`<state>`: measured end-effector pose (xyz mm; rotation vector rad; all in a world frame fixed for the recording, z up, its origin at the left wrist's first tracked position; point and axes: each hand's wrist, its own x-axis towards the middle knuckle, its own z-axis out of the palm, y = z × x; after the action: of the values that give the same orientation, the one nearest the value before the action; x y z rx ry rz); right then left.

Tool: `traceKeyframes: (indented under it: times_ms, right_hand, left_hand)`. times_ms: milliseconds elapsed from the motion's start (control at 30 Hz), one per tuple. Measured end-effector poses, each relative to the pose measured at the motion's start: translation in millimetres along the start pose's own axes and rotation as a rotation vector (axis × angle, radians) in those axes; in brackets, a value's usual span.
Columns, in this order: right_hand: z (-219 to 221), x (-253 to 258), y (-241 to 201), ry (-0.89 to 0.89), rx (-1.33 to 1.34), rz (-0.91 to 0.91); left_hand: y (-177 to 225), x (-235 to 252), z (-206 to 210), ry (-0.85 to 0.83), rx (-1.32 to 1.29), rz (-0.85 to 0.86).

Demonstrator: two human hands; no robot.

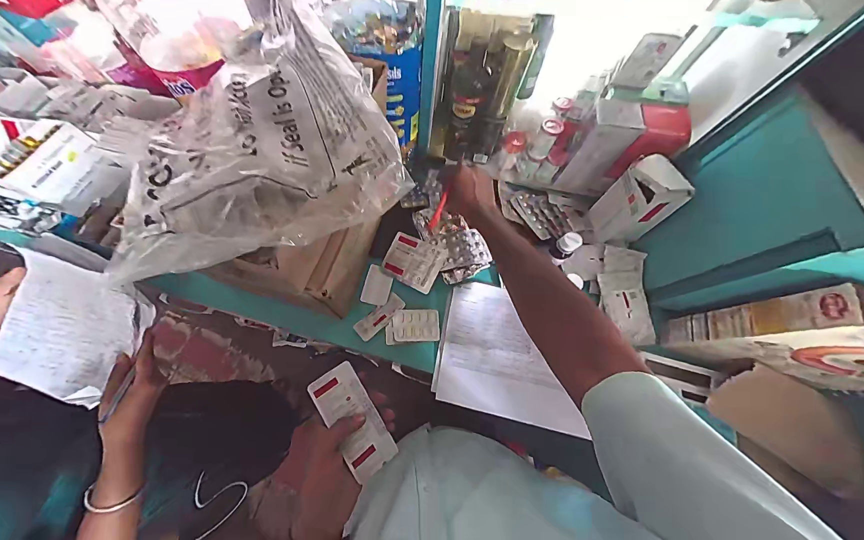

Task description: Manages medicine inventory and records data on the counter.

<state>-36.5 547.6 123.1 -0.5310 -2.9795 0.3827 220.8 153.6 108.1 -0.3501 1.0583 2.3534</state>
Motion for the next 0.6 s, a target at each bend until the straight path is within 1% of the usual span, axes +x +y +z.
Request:
traceKeyframes:
  times_ms: [67,133,200,267,300,367,433,500,600]
  right_hand:
    - [-8.3,-5.0,-8.1,-0.007,0.043,0.030]
    - [-13.8,-7.2,-5.7,-0.005,0.152,-0.049]
    - [-22.0,-13.2,1.7,0.065,0.368,-0.181]
    - [-47.2,-36.2,-0.1,0.210,0.660,-0.242]
    - [-64.2,-57.0,-2.6,0.270,0.818,-0.271]
    - [-96.9,-112.0,-0.3,0.325,1.091,-0.331]
    - [-116.1,-169.4,6.6,0.392,1.267,-0.404]
    - [-120.7,-218.0,17.8,0.448,1.324,-0.417]
    - [-117.0,-270.0,50.6,0.440,1.292,-0.352]
  left_hand:
    - [1.0,0.7,4.0,0.011,0.014,-0.005]
    - [2.4,1.8,7.7,0.011,0.052,-0.005]
    - [2.4,3.3,7.1,-0.029,0.060,-0.015]
    - [1.8,6.7,6.3,-0.059,0.047,-0.025]
    - [1.1,8.5,6.3,-0.065,0.032,-0.032]
    - [-1.1,11.5,7.4,-0.085,0.016,-0.060]
    - [-1.3,14.0,6.9,-0.140,-0.002,-0.087]
    - [-0.9,15.4,6.1,-0.214,-0.014,-0.124]
    - [-6.0,17.8,8.1,-0.337,0.045,-0.238]
